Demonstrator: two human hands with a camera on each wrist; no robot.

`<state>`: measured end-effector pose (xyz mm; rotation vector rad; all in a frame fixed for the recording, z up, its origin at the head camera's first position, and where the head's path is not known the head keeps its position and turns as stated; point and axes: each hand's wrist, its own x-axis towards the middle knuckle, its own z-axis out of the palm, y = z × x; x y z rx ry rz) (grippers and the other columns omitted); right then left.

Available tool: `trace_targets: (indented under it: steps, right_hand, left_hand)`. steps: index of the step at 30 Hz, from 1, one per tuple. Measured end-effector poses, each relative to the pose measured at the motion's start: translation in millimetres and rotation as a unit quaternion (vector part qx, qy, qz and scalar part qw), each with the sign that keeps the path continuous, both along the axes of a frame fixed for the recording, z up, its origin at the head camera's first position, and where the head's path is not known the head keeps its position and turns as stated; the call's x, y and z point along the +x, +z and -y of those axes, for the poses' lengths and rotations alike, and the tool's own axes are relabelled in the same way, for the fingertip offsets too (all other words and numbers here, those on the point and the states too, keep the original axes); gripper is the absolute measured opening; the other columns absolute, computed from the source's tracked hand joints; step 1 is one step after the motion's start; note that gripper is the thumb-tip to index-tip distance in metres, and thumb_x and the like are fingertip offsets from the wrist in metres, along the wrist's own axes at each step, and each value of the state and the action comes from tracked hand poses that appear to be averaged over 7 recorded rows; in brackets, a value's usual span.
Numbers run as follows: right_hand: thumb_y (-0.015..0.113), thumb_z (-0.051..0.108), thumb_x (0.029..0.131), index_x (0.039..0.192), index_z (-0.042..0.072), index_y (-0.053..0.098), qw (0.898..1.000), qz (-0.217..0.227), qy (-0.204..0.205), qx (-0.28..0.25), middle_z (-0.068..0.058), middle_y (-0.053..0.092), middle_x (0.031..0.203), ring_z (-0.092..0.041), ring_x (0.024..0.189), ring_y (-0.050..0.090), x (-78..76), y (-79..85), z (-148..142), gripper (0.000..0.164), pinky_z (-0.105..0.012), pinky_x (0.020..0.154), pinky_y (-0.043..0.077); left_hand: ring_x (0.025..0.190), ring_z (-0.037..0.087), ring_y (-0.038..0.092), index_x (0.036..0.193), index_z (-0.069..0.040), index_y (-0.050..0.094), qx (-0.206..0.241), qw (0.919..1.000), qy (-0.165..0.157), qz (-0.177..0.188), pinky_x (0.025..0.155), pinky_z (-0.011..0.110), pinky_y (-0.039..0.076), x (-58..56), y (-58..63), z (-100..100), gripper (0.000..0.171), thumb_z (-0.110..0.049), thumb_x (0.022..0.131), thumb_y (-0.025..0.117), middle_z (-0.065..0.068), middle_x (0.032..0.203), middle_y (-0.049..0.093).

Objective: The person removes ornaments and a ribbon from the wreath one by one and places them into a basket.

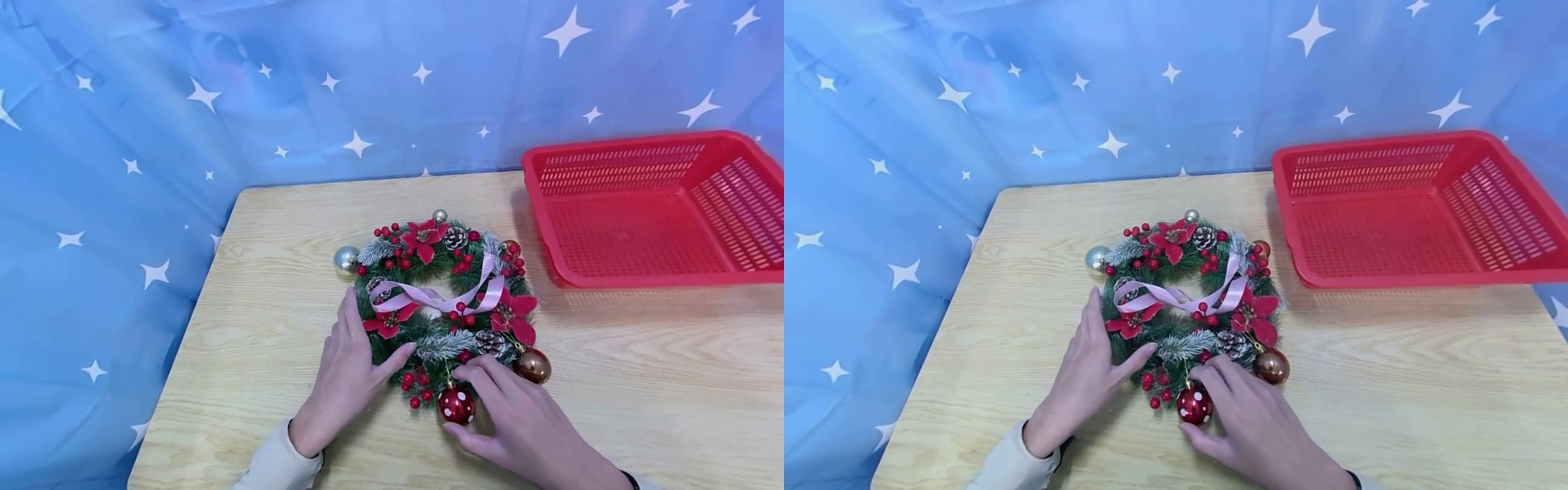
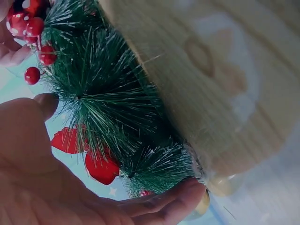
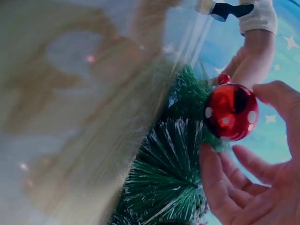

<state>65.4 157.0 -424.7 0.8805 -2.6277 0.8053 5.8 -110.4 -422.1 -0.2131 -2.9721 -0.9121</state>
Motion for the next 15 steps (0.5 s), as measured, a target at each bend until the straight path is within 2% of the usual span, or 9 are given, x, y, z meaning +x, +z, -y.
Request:
trace_targets:
  steps: [3,7,12,15]
  right_hand:
    - [0.097,0.043,0.078,0.128,0.015,0.069,1.000,0.017,0.004,0.002,0.007,0.063,0.116,-0.004,0.092,0.062,0.6,-0.2,1.8,0.063,-0.031,0.071,0.061]
    - [0.099,0.037,0.077,0.127,0.015,0.069,0.999,0.044,0.001,0.008,0.007,0.061,0.116,-0.002,0.087,0.059,2.6,0.1,2.2,0.063,-0.024,0.069,0.059]
    - [0.098,0.032,0.079,0.129,0.018,0.068,0.997,0.081,-0.011,0.007,0.007,0.060,0.122,-0.004,0.097,0.061,3.7,2.0,0.4,0.060,-0.026,0.076,0.061]
    - [0.096,0.028,0.079,0.129,0.019,0.068,0.997,0.077,-0.008,-0.009,0.010,0.060,0.124,-0.004,0.103,0.061,3.1,2.6,-1.6,0.058,-0.024,0.080,0.060]
  left_hand:
    - [0.142,0.054,0.049,0.172,0.002,0.003,0.007,1.0000,0.006,-0.003,0.110,0.070,0.044,0.3,-2.0,-1.1,0.127,-0.068,0.095,0.076,0.032,0.168,0.032]
    - [0.145,0.053,0.045,0.173,-0.001,0.001,0.015,0.9998,0.006,0.012,0.113,0.070,0.042,0.6,-2.2,-2.1,0.126,-0.066,0.096,0.076,0.029,0.172,0.026]
    - [0.148,0.053,0.042,0.174,-0.003,-0.001,0.031,0.9991,0.001,0.030,0.115,0.070,0.039,-0.7,0.0,-4.0,0.122,-0.069,0.099,0.069,0.026,0.174,0.020]
    - [0.147,0.054,0.042,0.174,-0.003,-0.001,0.028,0.9990,0.001,0.035,0.115,0.070,0.038,-2.8,0.7,-5.3,0.122,-0.071,0.099,0.066,0.027,0.174,0.020]
